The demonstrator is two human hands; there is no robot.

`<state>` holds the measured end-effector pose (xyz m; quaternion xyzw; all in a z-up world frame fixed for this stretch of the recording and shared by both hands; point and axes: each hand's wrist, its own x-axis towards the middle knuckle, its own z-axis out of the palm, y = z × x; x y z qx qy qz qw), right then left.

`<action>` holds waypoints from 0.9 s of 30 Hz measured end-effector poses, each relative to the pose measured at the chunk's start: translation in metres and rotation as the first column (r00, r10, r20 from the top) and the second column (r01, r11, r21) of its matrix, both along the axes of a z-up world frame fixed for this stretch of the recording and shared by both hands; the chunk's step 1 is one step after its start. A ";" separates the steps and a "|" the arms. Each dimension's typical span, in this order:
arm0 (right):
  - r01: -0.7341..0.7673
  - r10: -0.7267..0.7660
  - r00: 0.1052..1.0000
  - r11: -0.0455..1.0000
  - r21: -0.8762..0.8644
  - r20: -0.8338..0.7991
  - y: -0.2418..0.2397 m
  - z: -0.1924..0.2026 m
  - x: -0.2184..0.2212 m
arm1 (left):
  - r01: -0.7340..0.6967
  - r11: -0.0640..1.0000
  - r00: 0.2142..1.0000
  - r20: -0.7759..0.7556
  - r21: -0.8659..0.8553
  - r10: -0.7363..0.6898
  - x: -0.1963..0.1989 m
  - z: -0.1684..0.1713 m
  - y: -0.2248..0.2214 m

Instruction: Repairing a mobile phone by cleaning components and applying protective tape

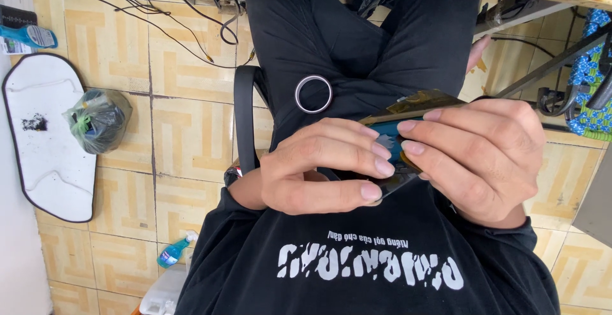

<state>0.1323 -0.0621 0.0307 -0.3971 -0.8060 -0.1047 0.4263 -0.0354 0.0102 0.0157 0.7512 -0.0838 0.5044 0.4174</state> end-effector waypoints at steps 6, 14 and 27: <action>-0.023 0.023 0.999 1.000 -0.012 0.026 -0.001 0.001 0.002 | 0.051 0.998 0.995 -0.080 -0.045 -0.054 -0.006 0.000 0.001; 0.010 -0.011 0.998 1.000 0.013 0.057 0.003 0.002 -0.001 | -0.059 0.989 0.996 -0.076 -0.134 0.049 -0.002 -0.002 -0.003; 0.176 -0.287 0.949 0.827 -0.535 -0.132 0.045 -0.007 -0.008 | -0.375 0.655 0.927 -0.248 -0.656 0.281 -0.001 -0.018 0.016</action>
